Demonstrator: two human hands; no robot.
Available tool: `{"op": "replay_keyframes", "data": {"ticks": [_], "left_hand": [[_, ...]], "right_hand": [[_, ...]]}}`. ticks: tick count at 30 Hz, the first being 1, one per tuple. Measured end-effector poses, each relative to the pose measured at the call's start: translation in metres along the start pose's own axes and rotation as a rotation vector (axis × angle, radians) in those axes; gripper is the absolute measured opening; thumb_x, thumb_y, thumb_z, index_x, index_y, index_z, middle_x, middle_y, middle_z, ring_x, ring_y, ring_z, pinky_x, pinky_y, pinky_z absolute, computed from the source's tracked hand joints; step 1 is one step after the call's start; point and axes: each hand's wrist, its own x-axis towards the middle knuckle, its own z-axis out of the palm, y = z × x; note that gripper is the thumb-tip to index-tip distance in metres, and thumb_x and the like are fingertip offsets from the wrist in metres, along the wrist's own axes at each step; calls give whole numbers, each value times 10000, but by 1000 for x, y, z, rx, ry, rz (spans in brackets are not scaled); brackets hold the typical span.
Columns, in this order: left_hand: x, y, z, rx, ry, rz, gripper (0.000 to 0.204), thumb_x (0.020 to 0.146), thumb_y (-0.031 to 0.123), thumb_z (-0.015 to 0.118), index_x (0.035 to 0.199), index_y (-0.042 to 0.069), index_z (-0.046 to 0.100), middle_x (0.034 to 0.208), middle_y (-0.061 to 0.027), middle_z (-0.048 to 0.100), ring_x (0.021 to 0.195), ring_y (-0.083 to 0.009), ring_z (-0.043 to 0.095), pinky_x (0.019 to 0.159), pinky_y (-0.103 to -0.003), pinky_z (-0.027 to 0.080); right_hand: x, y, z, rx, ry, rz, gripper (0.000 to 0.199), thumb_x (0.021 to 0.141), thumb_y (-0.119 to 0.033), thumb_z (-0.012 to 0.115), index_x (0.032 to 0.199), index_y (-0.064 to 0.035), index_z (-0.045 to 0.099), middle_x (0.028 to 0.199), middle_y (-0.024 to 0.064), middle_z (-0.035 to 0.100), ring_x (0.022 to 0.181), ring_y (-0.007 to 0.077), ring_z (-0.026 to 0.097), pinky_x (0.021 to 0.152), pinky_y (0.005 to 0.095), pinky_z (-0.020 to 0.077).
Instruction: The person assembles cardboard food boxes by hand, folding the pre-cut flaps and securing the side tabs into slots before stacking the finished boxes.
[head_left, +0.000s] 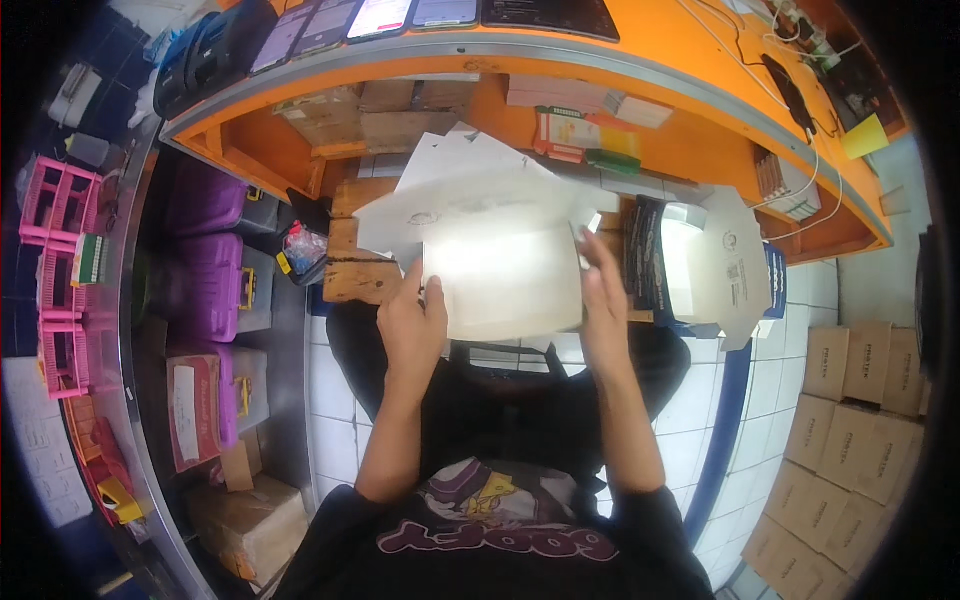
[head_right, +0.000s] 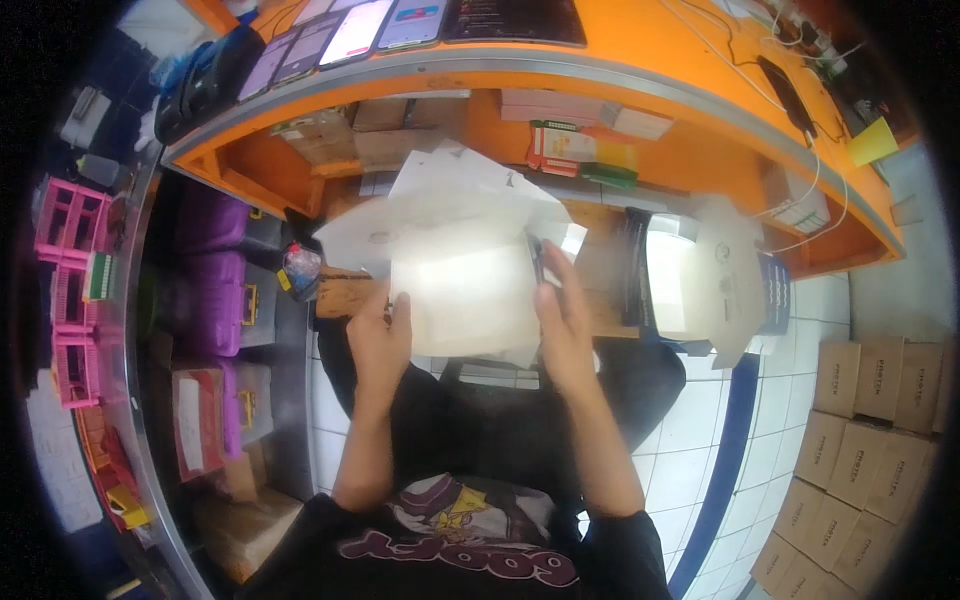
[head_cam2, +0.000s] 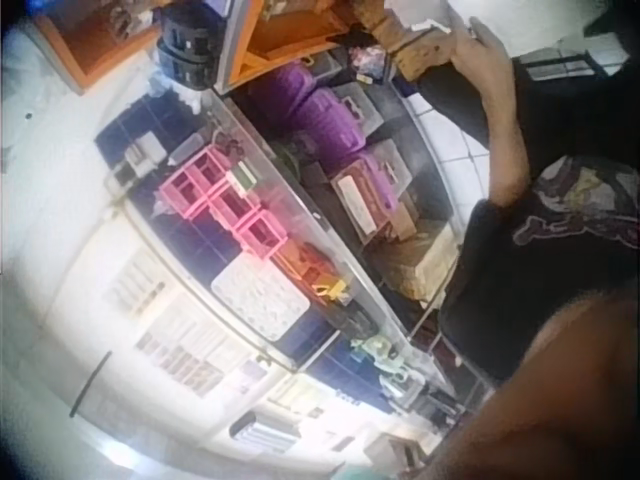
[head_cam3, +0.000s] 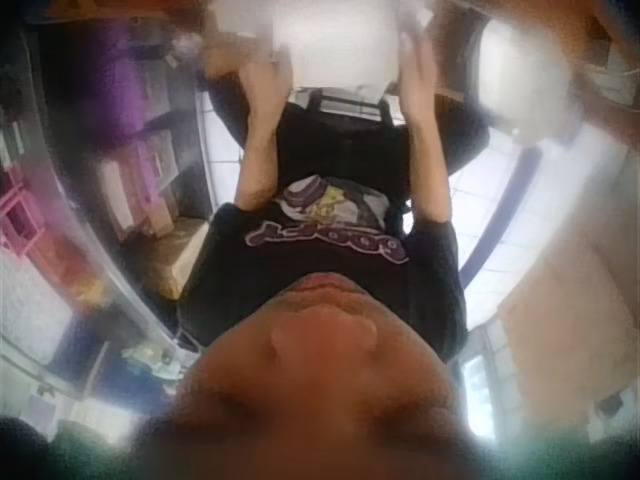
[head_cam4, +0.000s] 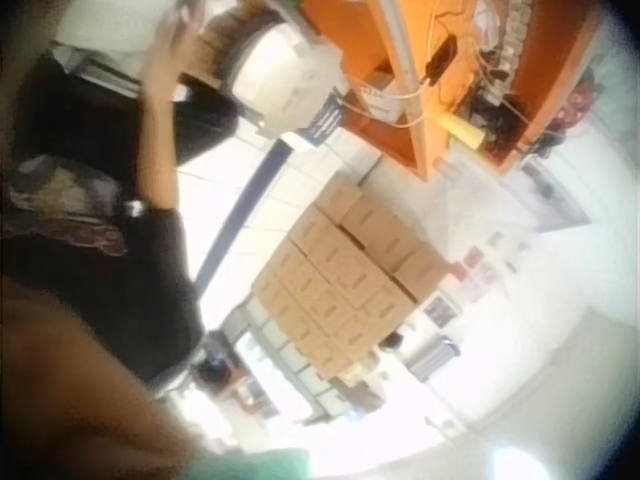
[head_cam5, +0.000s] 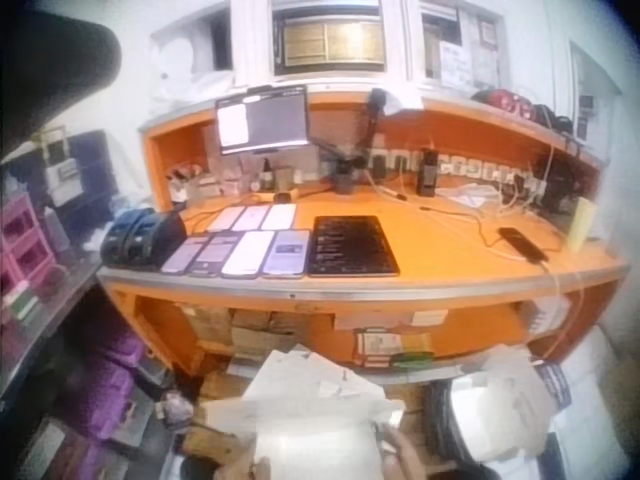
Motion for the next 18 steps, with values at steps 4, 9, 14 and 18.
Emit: {"op": "replay_keyframes", "data": {"ticks": [4, 9, 14, 18], "left_hand": [[-2, -17, -1, 10, -110, -113, 369, 1000, 162, 612, 1325, -10, 648, 1041, -202, 697, 910, -270, 687, 820, -376, 528], [-10, -16, 21, -959, -74, -506, 429, 1104, 235, 459, 1404, -51, 571, 1332, -119, 620, 1209, -216, 602, 1046, -345, 458], [-18, -26, 31, -1281, -143, -542, 551, 1137, 341, 379, 1558, -15, 384, 1488, -124, 525, 1374, -210, 488, 1158, -360, 364], [-19, -27, 34, -1305, -164, -513, 580, 1138, 351, 372, 1579, -24, 338, 1554, -135, 463, 1431, -223, 432, 1188, -367, 329]], "right_hand": [[19, 12, 11, 59, -95, 283, 629, 1070, -407, 553, 1519, 24, 460, 1462, 219, 547, 1338, 268, 522, 1113, 360, 404], [34, 34, 1, 33, -157, 379, 577, 1076, -407, 533, 1455, 27, 529, 1342, 207, 637, 1242, 245, 587, 1045, 350, 452], [49, 29, -3, -103, -204, 466, 496, 1068, -331, 511, 1422, 14, 554, 1282, 191, 662, 1196, 246, 606, 1000, 345, 470], [57, 25, -6, -64, -196, 526, 481, 1059, -215, 507, 1477, 22, 495, 1285, 168, 648, 1169, 221, 618, 986, 315, 489]]}}
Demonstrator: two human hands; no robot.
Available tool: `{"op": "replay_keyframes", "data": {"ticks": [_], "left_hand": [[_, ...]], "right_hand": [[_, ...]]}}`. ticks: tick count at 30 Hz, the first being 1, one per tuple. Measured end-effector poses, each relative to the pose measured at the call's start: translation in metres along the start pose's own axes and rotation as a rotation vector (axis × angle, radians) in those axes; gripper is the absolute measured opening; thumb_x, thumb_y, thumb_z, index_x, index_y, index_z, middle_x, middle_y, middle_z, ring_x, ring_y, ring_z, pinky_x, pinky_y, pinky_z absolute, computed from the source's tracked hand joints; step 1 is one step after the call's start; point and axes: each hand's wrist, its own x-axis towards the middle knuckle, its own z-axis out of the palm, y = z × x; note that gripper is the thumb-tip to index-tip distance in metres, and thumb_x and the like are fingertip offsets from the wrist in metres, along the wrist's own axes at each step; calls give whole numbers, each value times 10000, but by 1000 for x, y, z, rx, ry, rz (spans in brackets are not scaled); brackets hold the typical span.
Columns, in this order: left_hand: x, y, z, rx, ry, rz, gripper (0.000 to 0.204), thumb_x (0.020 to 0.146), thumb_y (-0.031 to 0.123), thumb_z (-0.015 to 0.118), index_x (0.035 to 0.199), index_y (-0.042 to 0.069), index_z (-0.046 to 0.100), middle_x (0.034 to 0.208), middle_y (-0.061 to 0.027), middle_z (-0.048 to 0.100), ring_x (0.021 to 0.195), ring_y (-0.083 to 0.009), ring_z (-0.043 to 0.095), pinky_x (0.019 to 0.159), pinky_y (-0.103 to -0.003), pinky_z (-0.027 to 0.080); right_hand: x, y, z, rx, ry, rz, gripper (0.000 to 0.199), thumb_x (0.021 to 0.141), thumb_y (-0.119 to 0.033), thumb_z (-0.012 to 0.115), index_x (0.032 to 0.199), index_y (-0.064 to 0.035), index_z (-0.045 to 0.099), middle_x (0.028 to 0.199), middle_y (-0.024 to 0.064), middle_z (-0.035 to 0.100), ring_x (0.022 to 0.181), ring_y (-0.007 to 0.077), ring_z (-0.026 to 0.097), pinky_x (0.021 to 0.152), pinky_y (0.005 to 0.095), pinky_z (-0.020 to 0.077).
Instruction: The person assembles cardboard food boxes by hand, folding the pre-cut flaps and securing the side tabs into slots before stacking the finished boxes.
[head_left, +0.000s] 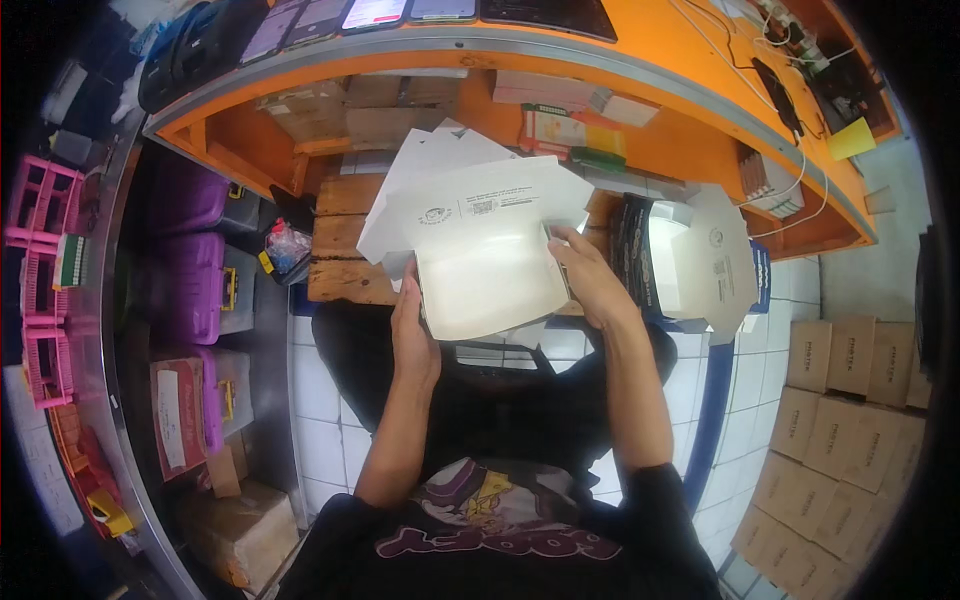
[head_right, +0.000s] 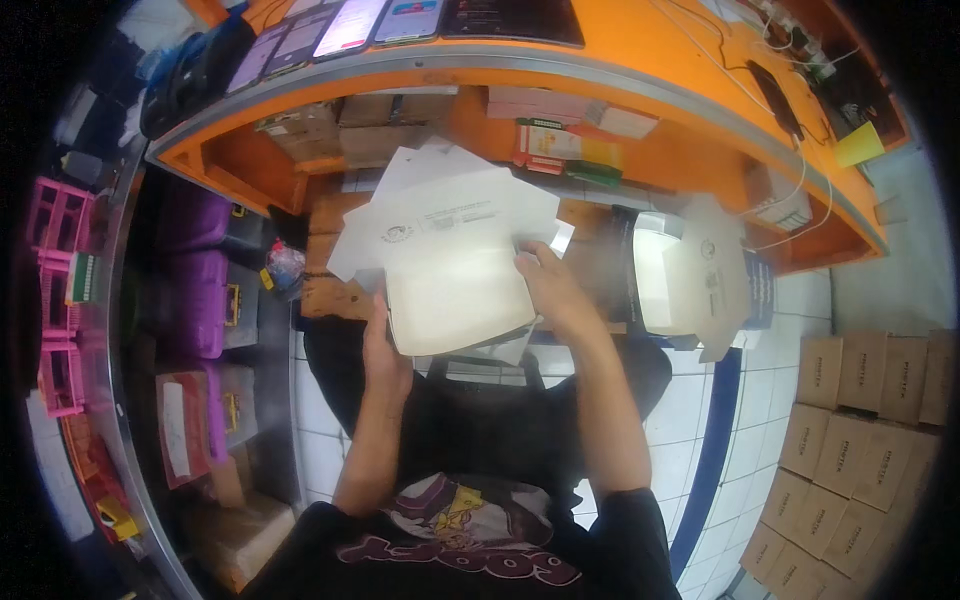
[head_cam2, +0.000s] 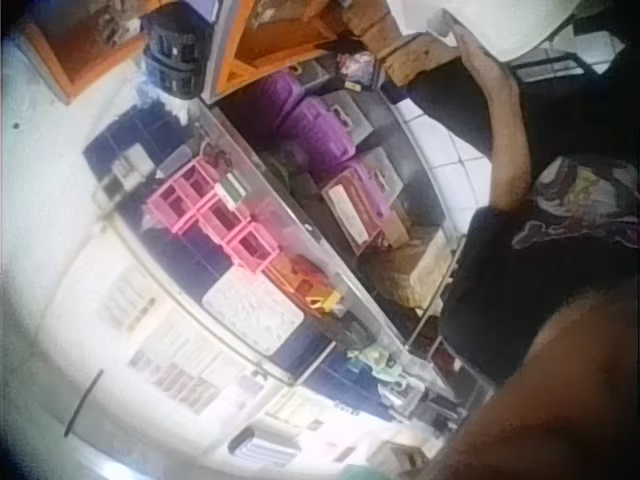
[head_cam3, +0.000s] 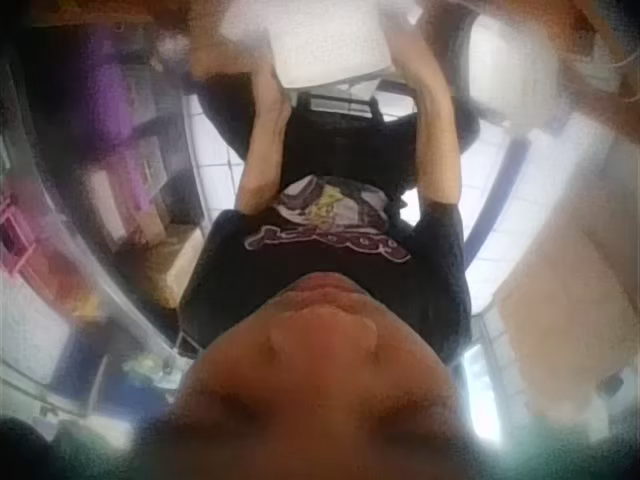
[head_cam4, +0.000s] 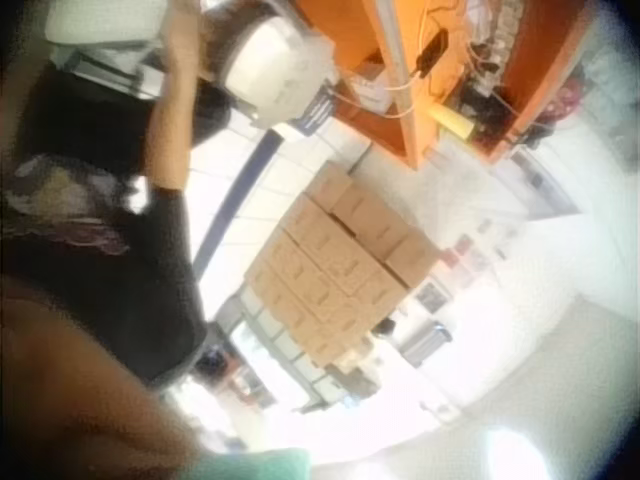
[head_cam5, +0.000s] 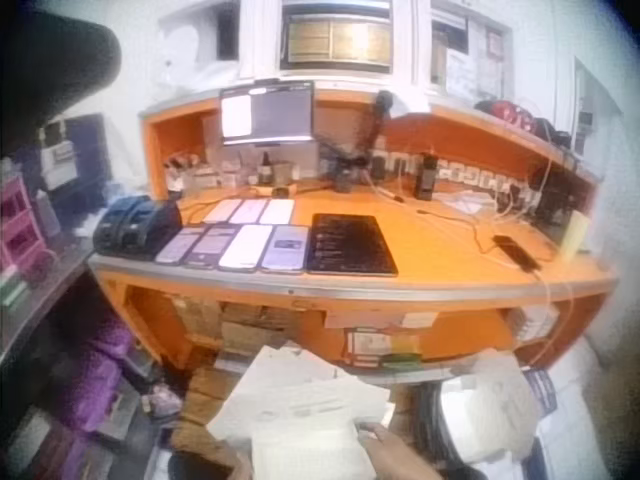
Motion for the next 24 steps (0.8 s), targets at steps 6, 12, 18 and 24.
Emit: {"op": "replay_keyframes", "data": {"ticks": [6, 12, 18, 24], "left_hand": [[4, -2, 4, -1, 30, 16, 566, 1131, 366, 387, 1568, 7, 381, 1544, -112, 488, 1435, -238, 437, 1196, -383, 324], [4, 8, -1, 15, 100, 13, 564, 1096, 294, 507, 1538, -45, 416, 1509, -141, 516, 1392, -226, 480, 1159, -352, 367], [12, 10, 13, 72, 240, -8, 510, 1030, 220, 663, 1430, -67, 529, 1311, -119, 640, 1193, -179, 598, 1023, -300, 468], [15, 2, 22, 96, 348, 52, 371, 1026, 225, 678, 1292, -21, 596, 1178, -123, 667, 1067, -179, 635, 914, -308, 524]], "right_hand": [[-12, -34, -6, 80, -124, 198, 567, 1040, -182, 503, 1564, -10, 367, 1324, 196, 614, 1184, 278, 622, 1014, 392, 508], [-2, -27, 2, 6, -126, 202, 531, 1035, -160, 512, 1525, 26, 423, 1349, 202, 615, 1158, 269, 638, 995, 382, 521], [48, 16, -18, -457, -41, -137, 410, 1051, -248, 510, 1250, 75, 663, 1179, 214, 723, 1088, 324, 694, 958, 391, 528], [22, -15, -11, -900, 185, -153, 496, 1018, -447, 527, 1112, -1, 722, 1196, 222, 700, 1107, 428, 662, 949, 462, 511]]}}
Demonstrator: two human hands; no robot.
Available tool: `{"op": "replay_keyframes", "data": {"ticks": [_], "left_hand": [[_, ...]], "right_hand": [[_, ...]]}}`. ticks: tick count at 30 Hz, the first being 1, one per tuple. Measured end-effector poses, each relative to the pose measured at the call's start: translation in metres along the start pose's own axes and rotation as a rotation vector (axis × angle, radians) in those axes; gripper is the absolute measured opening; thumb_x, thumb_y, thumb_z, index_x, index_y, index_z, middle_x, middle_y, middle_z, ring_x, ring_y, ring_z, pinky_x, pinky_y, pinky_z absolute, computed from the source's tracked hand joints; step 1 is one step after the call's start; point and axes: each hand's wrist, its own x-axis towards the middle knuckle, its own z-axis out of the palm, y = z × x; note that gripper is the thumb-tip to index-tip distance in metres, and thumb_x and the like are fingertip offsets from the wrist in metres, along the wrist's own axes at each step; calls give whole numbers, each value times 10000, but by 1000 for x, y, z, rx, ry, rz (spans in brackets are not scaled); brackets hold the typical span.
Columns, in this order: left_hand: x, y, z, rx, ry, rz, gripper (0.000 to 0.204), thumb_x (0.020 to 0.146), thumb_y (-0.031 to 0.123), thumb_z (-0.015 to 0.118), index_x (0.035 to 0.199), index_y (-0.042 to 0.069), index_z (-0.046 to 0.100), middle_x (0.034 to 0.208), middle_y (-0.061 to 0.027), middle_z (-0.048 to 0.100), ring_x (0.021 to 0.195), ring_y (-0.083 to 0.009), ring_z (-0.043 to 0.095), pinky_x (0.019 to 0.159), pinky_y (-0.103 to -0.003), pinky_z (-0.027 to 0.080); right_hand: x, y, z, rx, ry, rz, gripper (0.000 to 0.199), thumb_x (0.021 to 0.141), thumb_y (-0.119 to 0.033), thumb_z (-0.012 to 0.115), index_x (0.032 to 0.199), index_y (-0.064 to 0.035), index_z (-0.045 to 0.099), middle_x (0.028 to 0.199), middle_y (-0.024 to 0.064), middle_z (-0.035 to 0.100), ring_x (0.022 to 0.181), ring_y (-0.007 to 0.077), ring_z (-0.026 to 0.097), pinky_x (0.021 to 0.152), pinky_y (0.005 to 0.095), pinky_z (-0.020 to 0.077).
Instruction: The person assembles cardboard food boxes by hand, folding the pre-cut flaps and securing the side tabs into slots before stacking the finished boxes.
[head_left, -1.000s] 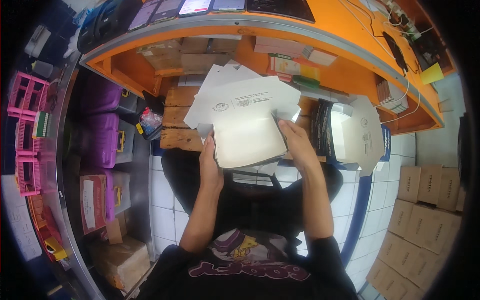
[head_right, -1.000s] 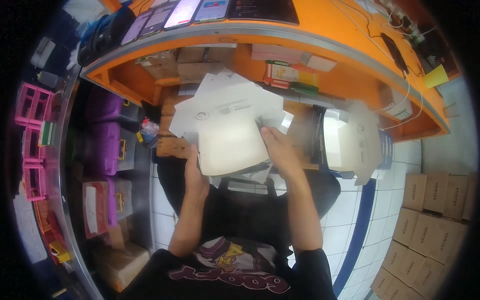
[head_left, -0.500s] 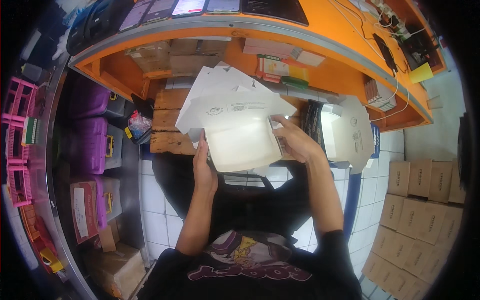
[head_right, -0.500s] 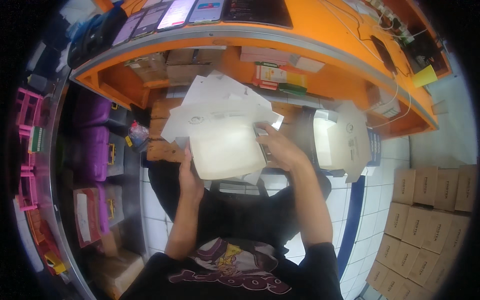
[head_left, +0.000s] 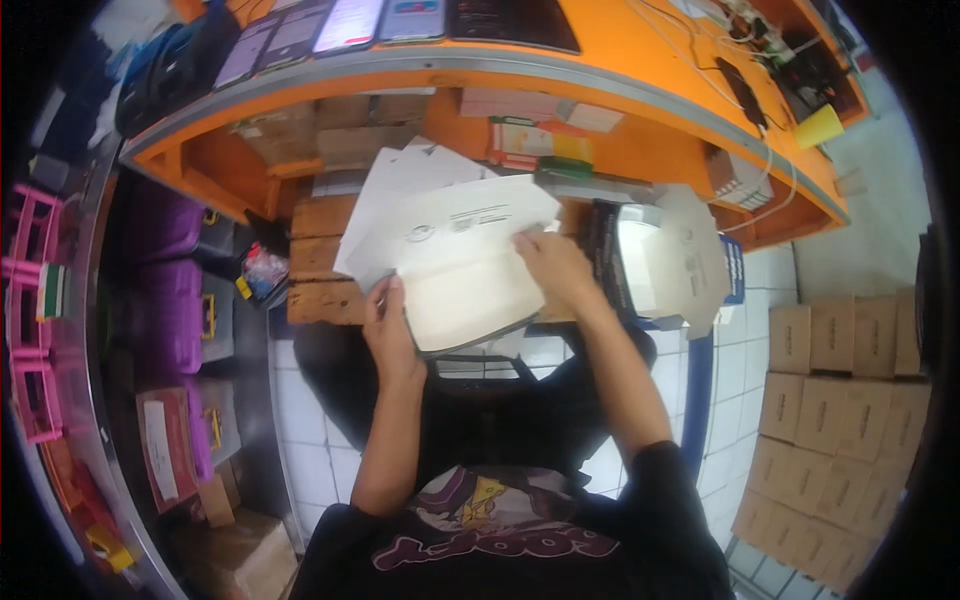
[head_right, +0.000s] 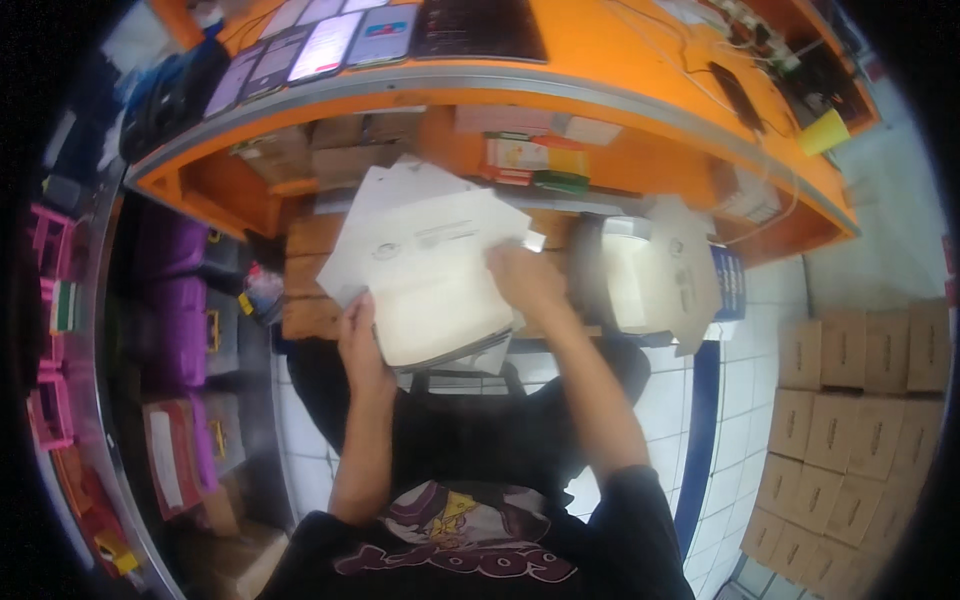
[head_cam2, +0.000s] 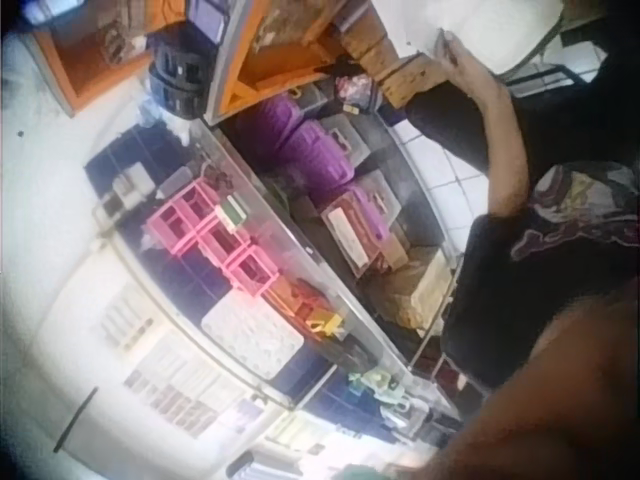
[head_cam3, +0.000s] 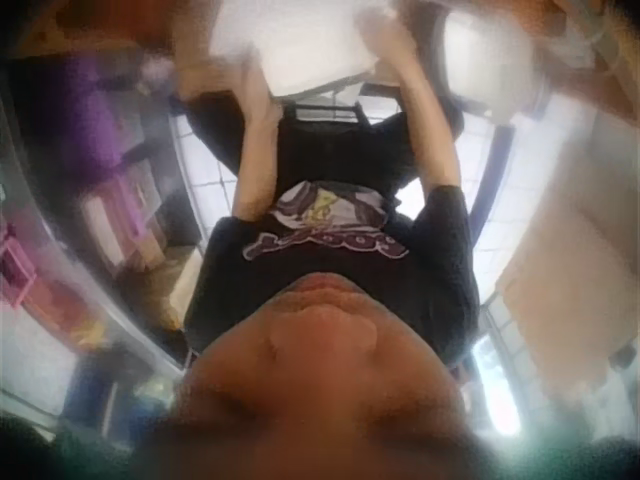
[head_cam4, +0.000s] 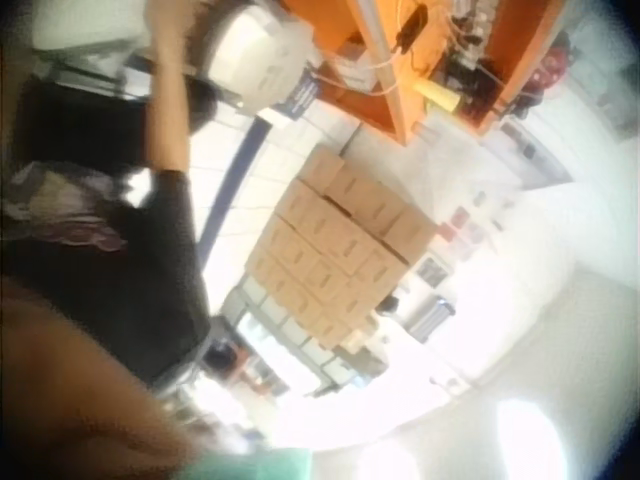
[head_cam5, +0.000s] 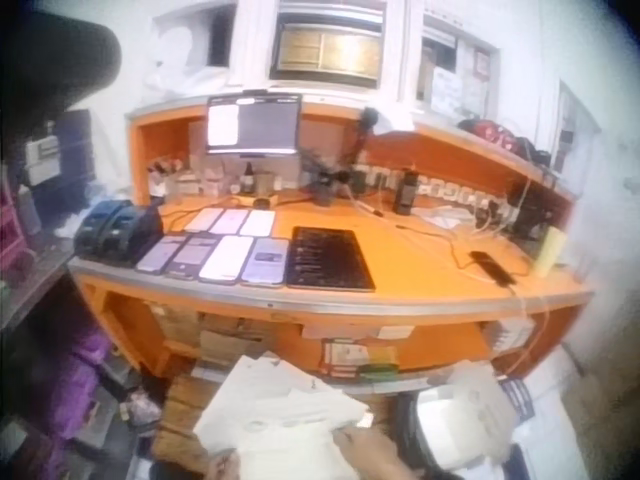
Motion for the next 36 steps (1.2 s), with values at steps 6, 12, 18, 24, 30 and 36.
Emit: {"op": "replay_keyframes", "data": {"ticks": [6, 12, 18, 24, 30, 36], "left_hand": [[3, -2, -17, -31, 81, 50, 298, 1035, 248, 669, 1179, -2, 595, 1097, -85, 647, 1004, -152, 613, 864, -291, 512], [-17, 17, -19, 194, 112, 485, 198, 1086, 212, 554, 1042, 22, 587, 925, -40, 603, 835, -133, 580, 819, -282, 471], [-63, 68, 9, 472, -229, 597, 214, 1038, 180, 624, 1134, -10, 639, 953, -47, 646, 806, -88, 574, 755, -255, 471], [-56, 89, 19, 231, -442, 474, 400, 977, 142, 674, 1335, -24, 609, 1183, -105, 684, 1012, -183, 666, 856, -324, 524], [-14, 75, -5, 1038, -161, 843, 227, 929, 155, 658, 1050, -28, 716, 919, -239, 722, 890, -420, 696, 812, -452, 540], [29, 69, -26, 1289, -246, 609, 361, 933, 294, 665, 934, -66, 694, 838, -271, 687, 833, -466, 662, 766, -504, 506]], "right_hand": [[-36, 45, -13, -681, 971, -8, 418, 978, -413, 618, 1132, -40, 727, 1161, 209, 715, 1106, 417, 662, 936, 462, 519], [-73, 118, -38, -453, 500, 374, 298, 974, -362, 636, 1163, -164, 756, 941, 187, 752, 914, 392, 726, 785, 534, 560], [-132, 56, -50, -570, 1154, -60, 191, 978, -121, 649, 1131, -159, 756, 1029, 126, 766, 1009, 304, 714, 1026, 480, 501], [-147, -2, -38, -106, 591, -467, 232, 938, -208, 673, 1162, -192, 732, 1310, 93, 631, 1322, 297, 540, 1191, 674, 229], [-100, -23, -9, 467, 662, -731, 757, 1005, -500, 622, 1543, -28, 372, 1511, 158, 426, 1431, 304, 409, 1214, 521, 274], [-52, -25, -5, 1128, -106, -113, 645, 1074, -480, 520, 1503, -2, 460, 1381, 135, 581, 1265, 225, 559, 1097, 367, 434]]}}
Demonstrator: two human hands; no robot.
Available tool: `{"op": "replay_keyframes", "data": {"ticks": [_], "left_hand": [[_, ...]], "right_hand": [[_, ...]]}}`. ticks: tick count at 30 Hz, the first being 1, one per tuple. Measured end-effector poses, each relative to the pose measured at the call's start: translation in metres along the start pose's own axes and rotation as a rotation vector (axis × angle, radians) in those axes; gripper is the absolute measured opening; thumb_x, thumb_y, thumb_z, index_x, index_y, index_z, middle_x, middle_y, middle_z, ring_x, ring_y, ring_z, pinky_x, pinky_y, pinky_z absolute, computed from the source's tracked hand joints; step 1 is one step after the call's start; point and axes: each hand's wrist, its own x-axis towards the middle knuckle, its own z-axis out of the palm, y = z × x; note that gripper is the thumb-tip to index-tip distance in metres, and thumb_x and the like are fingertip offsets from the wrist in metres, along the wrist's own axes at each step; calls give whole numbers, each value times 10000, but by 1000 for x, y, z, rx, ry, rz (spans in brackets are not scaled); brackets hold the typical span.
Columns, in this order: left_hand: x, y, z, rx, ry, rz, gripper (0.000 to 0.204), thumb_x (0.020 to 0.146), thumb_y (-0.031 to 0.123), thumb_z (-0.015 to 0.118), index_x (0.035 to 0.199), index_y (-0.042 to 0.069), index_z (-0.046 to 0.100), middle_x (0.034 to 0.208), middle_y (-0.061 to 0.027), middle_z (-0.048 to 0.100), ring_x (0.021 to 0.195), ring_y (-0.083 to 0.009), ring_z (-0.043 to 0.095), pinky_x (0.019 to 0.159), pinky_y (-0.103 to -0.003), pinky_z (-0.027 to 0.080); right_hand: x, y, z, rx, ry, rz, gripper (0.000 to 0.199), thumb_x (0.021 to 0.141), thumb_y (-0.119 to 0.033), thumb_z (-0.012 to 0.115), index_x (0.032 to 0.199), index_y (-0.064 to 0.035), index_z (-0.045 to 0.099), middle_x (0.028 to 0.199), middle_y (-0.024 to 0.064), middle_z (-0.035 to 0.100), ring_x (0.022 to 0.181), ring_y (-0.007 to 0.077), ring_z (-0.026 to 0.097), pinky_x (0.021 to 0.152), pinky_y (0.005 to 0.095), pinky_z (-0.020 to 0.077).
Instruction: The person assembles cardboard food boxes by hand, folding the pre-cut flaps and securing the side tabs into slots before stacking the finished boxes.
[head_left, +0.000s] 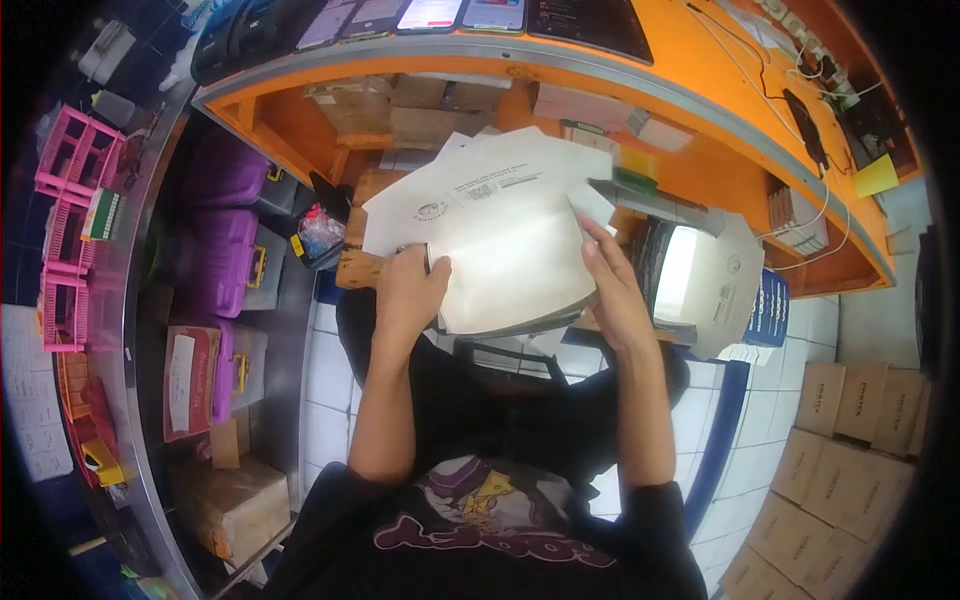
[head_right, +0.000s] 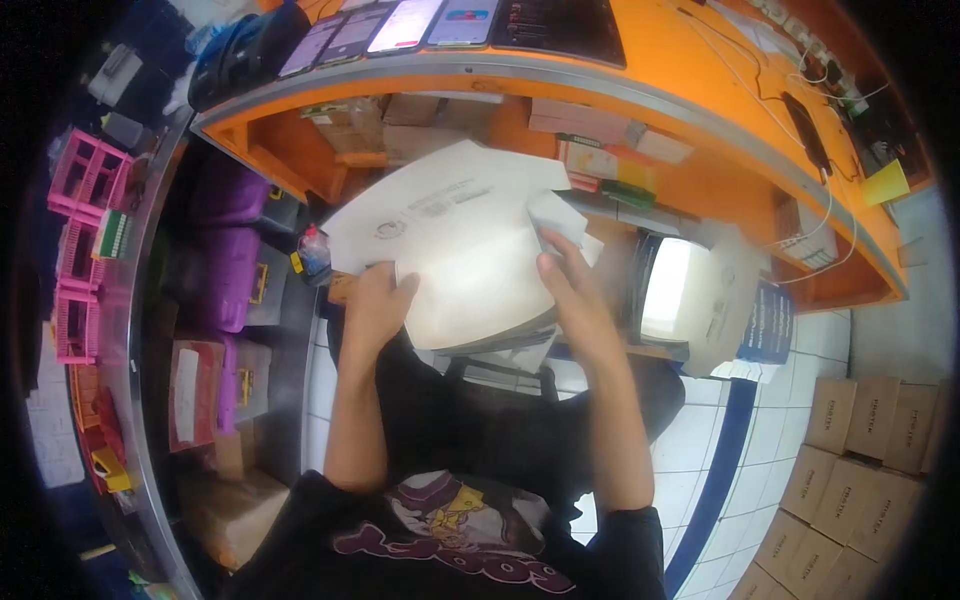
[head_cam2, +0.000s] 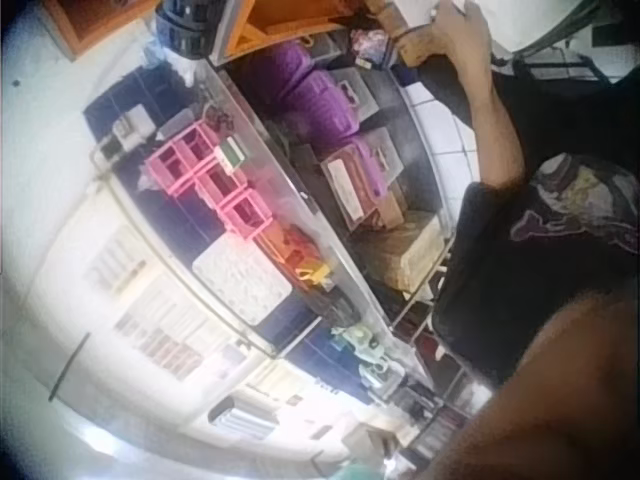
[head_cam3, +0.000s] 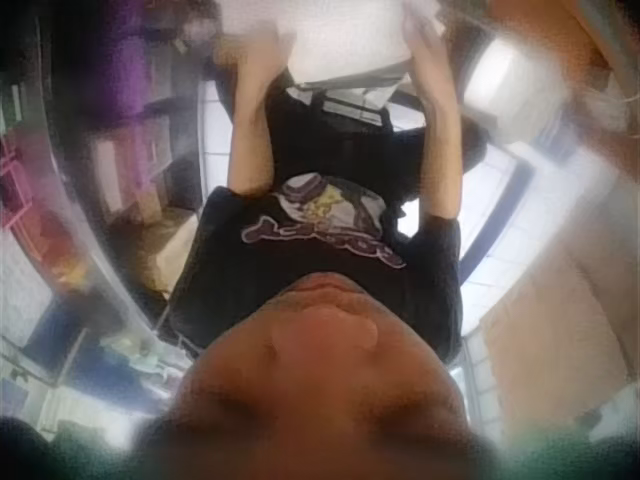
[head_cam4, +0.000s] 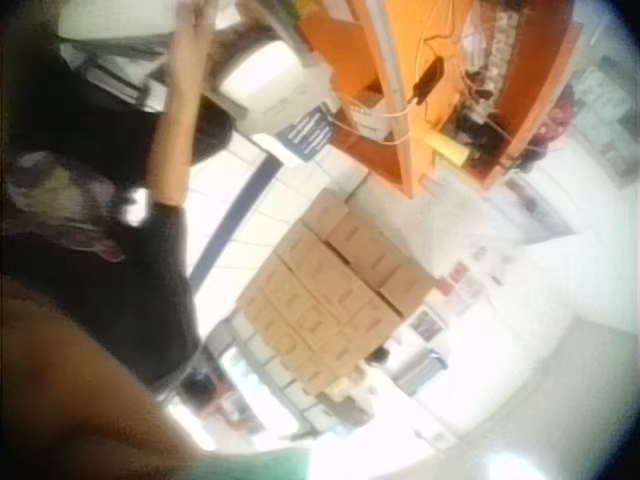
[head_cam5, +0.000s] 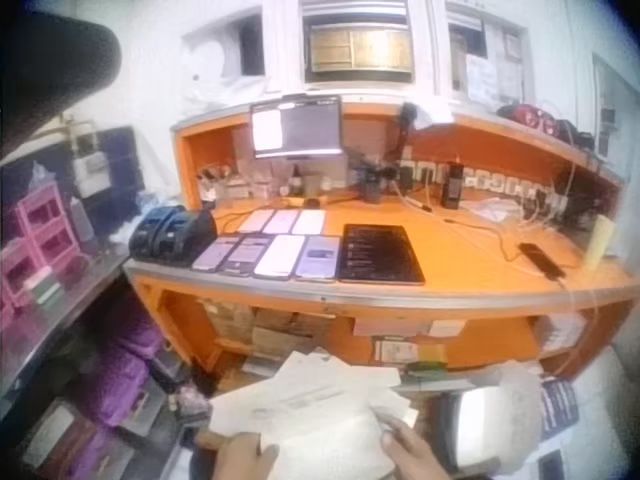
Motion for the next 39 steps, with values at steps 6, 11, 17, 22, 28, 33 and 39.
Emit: {"op": "replay_keyframes", "data": {"ticks": [6, 11, 17, 22, 28, 33, 39], "left_hand": [[-13, 8, 9, -259, 138, -200, 433, 990, 361, 646, 933, -62, 724, 839, -223, 730, 812, -354, 712, 770, -442, 530], [-53, 27, 26, -838, 138, -360, 400, 1102, 280, 521, 1187, -71, 692, 1113, -106, 735, 1007, -189, 667, 904, -321, 504], [-58, 41, 37, -1195, 126, -389, 512, 1114, 237, 478, 1503, -94, 448, 1468, -149, 558, 1330, -213, 539, 1123, -322, 404], [-53, 46, 33, -1305, 121, -460, 538, 1099, 197, 505, 1541, -89, 394, 1523, -163, 515, 1341, -211, 534, 1129, -316, 400], [-51, 41, 40, -1390, 154, -418, 508, 1086, 164, 496, 1512, -105, 434, 1454, -166, 571, 1282, -211, 574, 1087, -311, 437], [-48, 37, 40, -1284, 242, -460, 441, 1048, 163, 589, 1409, -88, 555, 1346, -156, 632, 1208, -197, 601, 1043, -313, 461], [-42, 28, 42, -1177, 305, -503, 300, 1003, 193, 685, 1195, -36, 661, 1121, -89, 690, 1033, -153, 623, 921, -293, 488]], "right_hand": [[8, 15, -3, -141, 59, 99, 504, 1075, -424, 512, 1322, -6, 648, 1209, 147, 691, 1094, 218, 628, 965, 345, 477], [19, 17, -9, -427, 15, 128, 474, 1077, -342, 531, 1233, 85, 665, 1122, 110, 700, 1062, 146, 603, 906, 297, 487], [36, 8, -13, -401, -18, 197, 472, 1069, -248, 518, 1420, 67, 542, 1294, 169, 657, 1156, 212, 616, 974, 301, 485], [33, -12, -23, -256, -84, 363, 556, 1049, -173, 546, 1575, -55, 412, 1441, 185, 573, 1298, 273, 557, 1082, 368, 461], [17, -50, -21, -206, -159, 423, 588, 1017, -116, 546, 1585, -73, 403, 1233, 134, 673, 852, 116, 585, 636, 249, 454], [29, -44, -17, -331, -132, 477, 520, 1040, -177, 544, 1543, -73, 459, 1000, 58, 687, 714, 84, 560, 573, 232, 437], [54, -27, -23, -423, -162, 479, 398, 1072, -315, 523, 1287, 6, 618, 1010, 126, 724, 777, 191, 696, 659, 320, 561]]}}
